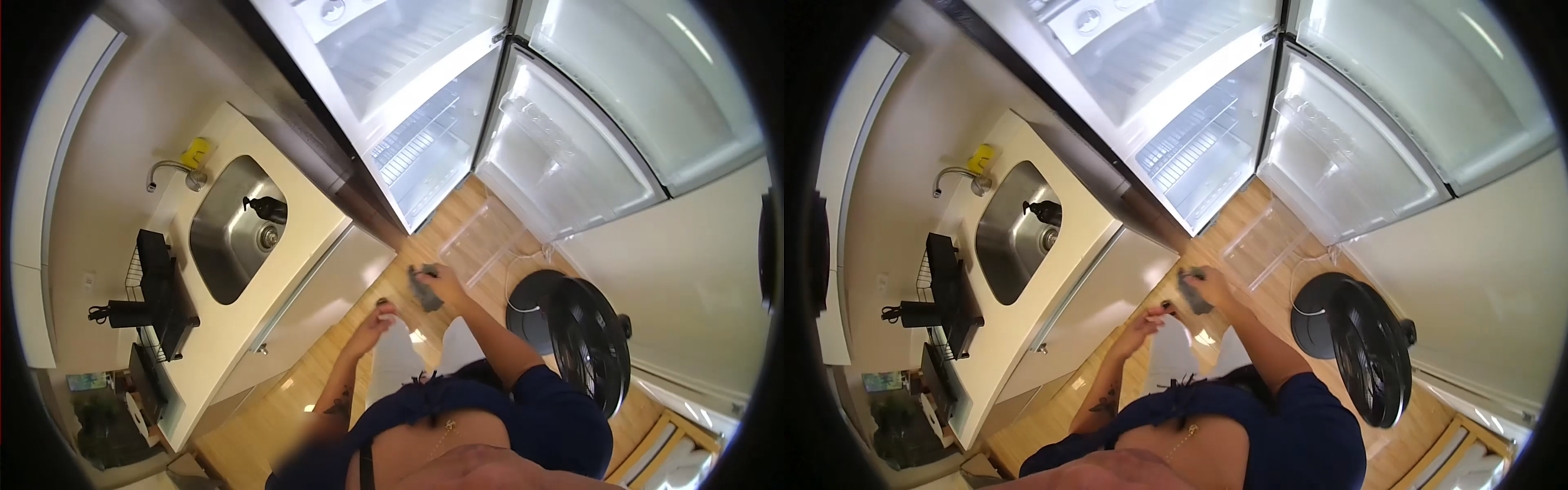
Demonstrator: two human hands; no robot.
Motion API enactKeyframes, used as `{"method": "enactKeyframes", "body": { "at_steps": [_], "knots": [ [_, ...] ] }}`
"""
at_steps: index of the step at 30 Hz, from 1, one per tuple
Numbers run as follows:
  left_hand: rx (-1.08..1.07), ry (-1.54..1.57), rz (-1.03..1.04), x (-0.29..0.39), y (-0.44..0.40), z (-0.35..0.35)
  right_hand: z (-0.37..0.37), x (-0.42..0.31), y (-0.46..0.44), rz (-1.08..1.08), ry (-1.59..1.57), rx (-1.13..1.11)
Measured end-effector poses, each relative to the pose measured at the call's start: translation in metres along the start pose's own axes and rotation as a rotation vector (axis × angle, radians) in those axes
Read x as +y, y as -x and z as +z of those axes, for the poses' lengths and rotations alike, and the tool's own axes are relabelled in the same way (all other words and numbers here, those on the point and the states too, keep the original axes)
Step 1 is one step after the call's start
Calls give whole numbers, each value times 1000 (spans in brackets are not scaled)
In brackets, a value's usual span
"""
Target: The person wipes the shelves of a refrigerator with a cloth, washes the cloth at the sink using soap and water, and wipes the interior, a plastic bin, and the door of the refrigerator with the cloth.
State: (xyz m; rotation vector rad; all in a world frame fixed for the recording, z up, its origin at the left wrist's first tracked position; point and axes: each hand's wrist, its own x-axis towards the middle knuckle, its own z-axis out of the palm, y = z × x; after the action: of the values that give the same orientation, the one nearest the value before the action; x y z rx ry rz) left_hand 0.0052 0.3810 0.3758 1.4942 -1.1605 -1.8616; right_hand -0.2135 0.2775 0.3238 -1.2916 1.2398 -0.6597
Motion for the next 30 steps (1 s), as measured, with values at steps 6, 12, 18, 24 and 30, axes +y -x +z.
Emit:
{"method": "enactKeyframes", "body": {
  "at_steps": [6,12,18,24,30],
  "knots": [
    [241,180,514,99,62,-72,87,-198,35,-336,-243,-461],
    [547,192,434,118,130,-203,212,-300,-27,-502,-157,-605],
    [745,514,357,98,139,-340,312,-340,-115,-139,-383,-481],
    [645,790,287,68,111,-421,367,-321,-216,-281,-40,-137],
    [673,789,186,48,70,-444,371,-321,-281,-674,168,103]
  ]
}}
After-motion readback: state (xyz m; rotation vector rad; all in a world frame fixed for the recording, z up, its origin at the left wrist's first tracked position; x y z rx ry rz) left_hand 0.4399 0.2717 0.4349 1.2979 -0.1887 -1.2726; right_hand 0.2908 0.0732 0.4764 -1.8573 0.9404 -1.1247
